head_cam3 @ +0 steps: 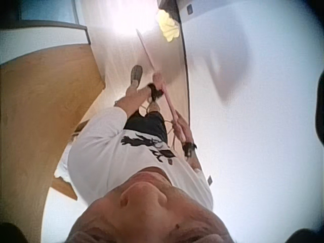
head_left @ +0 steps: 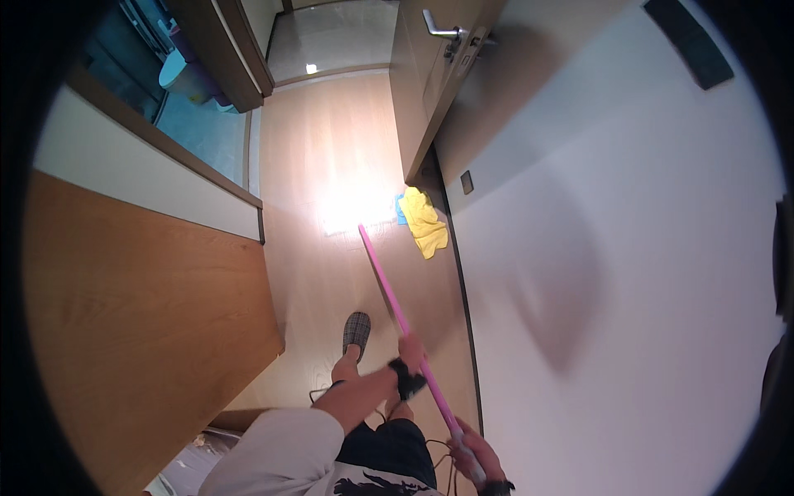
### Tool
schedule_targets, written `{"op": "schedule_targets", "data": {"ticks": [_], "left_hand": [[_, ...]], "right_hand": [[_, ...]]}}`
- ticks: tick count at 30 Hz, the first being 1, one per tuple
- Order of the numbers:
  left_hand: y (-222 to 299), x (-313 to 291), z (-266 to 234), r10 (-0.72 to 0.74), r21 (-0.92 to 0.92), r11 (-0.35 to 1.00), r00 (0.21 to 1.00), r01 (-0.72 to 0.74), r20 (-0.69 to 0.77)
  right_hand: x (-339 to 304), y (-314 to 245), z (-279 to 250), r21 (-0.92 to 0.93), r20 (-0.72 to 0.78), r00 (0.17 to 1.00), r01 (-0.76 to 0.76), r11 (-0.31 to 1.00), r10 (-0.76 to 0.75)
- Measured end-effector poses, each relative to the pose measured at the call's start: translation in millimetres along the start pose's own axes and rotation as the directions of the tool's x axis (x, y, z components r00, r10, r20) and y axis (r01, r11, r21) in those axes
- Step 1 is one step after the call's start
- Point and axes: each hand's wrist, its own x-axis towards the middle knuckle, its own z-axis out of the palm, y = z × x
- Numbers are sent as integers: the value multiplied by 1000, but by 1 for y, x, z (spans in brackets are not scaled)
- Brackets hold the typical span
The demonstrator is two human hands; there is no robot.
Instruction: The person mops the bedroom floor using a pink-handled mop. They move the mop back and forth across the wooden floor, navigating around the bed, a standing fan, and a wooden wardrobe. The person continues mopping the entire visible floor area.
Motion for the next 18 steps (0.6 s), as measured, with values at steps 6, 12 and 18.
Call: {"op": "schedule_targets", "data": {"ticks": [6,12,18], "left_hand": [[91,155,-119,439,742,572,895,-350,83],[186,152,-141,-228,-423,896,957,136,-176],[124,68,-88,-116,-418,908,979,36,-168]], "right_hand": [[135,-34,80,100,231,973,1,995,-24],[173,-35,90,55,237,970,37,998,-49],[116,8,6,59,269,961,54,997,-68]]}}
